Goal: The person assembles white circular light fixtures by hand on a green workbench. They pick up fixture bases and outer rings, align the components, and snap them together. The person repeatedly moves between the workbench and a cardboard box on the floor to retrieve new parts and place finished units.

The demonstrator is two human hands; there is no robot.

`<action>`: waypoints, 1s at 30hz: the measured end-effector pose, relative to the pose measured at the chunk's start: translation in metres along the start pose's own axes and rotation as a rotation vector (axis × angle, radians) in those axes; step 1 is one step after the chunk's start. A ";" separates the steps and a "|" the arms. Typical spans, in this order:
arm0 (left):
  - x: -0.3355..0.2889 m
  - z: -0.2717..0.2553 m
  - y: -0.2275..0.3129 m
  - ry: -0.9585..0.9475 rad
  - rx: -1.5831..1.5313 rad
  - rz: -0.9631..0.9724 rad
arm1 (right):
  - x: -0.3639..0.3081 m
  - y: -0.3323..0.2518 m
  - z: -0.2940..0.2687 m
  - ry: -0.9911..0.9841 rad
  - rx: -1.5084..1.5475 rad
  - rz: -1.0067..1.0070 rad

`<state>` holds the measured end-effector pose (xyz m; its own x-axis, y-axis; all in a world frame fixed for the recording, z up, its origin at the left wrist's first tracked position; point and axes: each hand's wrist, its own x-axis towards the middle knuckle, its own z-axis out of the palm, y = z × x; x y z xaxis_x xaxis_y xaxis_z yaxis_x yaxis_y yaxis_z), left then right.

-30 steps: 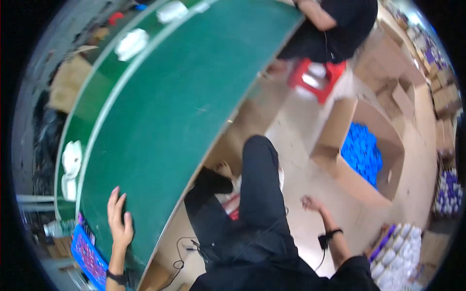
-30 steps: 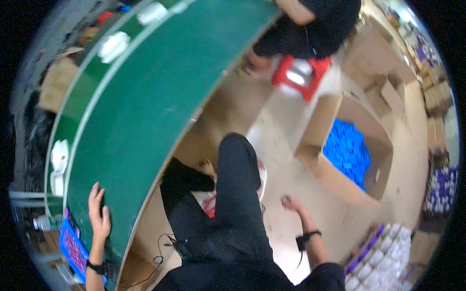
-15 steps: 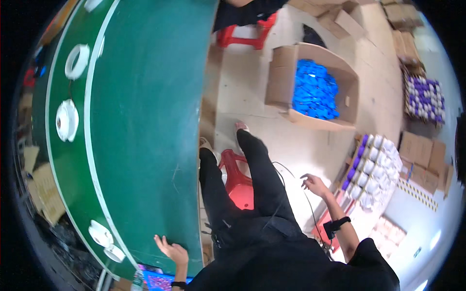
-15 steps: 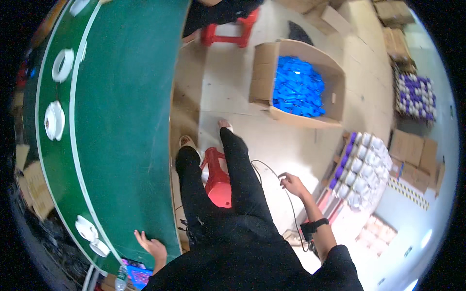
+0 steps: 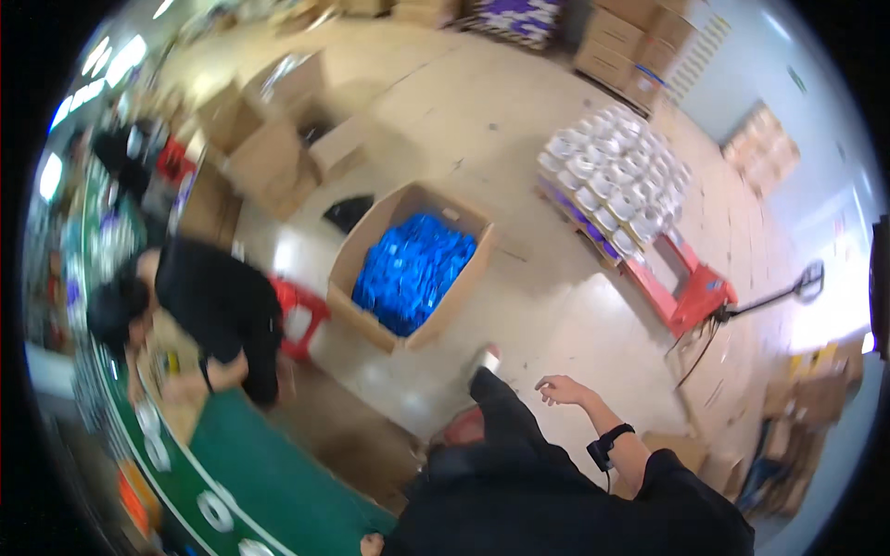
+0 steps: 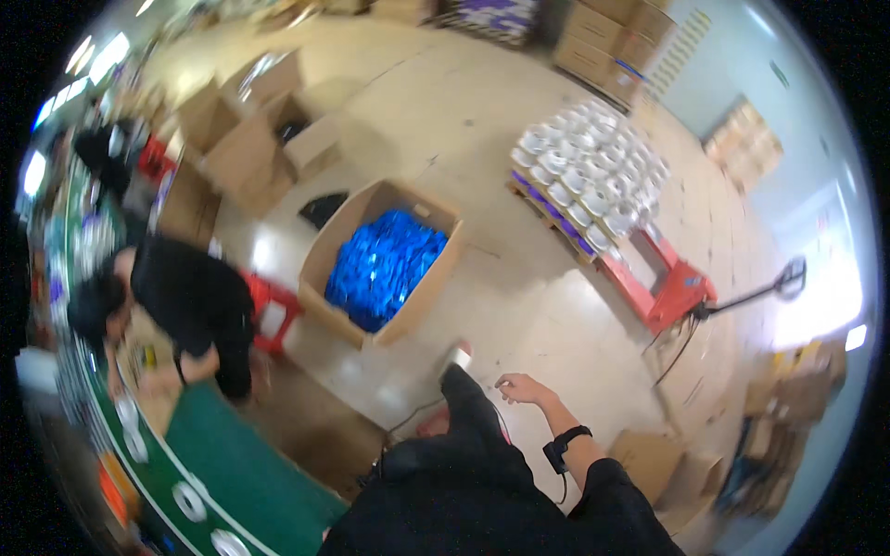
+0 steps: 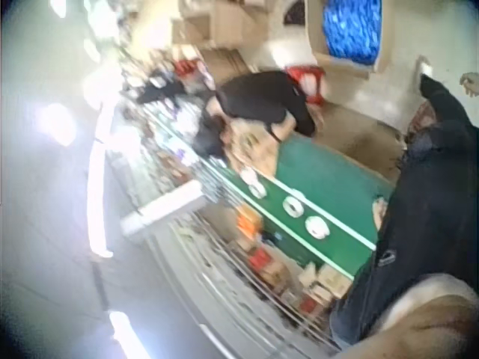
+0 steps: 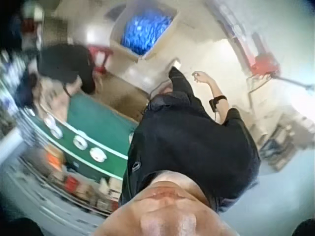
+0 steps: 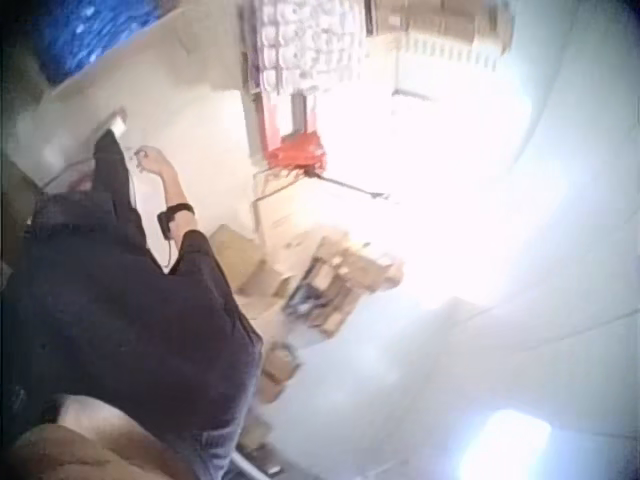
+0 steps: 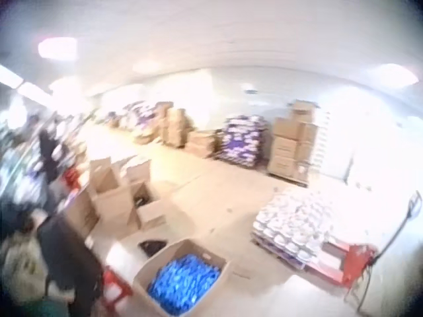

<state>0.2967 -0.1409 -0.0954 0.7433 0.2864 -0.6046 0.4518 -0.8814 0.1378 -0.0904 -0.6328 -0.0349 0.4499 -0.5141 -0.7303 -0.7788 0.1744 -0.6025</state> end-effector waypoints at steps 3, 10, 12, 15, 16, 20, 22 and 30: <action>0.030 -0.016 0.115 -0.088 0.199 0.311 | 0.013 0.049 -0.022 0.199 0.205 -0.037; -0.030 0.073 0.463 -0.132 0.494 1.443 | 0.001 0.212 -0.041 0.390 0.573 0.449; -0.120 0.143 0.557 -0.380 0.374 1.515 | -0.022 0.239 -0.054 0.465 0.665 0.643; -0.168 0.287 0.673 -0.582 0.582 1.274 | -0.002 0.290 -0.076 0.675 0.258 0.615; -0.218 0.327 0.694 -0.519 0.740 1.435 | 0.001 0.287 -0.090 0.774 0.276 0.566; -0.357 0.455 0.754 -0.722 0.921 1.893 | 0.038 0.225 -0.241 0.850 0.197 0.410; -0.462 0.512 0.750 -0.811 1.011 1.988 | 0.065 0.223 -0.303 1.105 0.121 0.263; -0.702 0.748 0.801 -0.784 0.862 2.332 | 0.227 0.223 -0.610 1.311 -0.205 0.108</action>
<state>-0.2324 -1.3290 -0.1469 -0.7131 -0.6912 -0.1174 -0.6251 0.5510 0.5528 -0.4284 -1.2234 -0.1382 -0.2786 -0.9491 0.1469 -0.8873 0.1958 -0.4177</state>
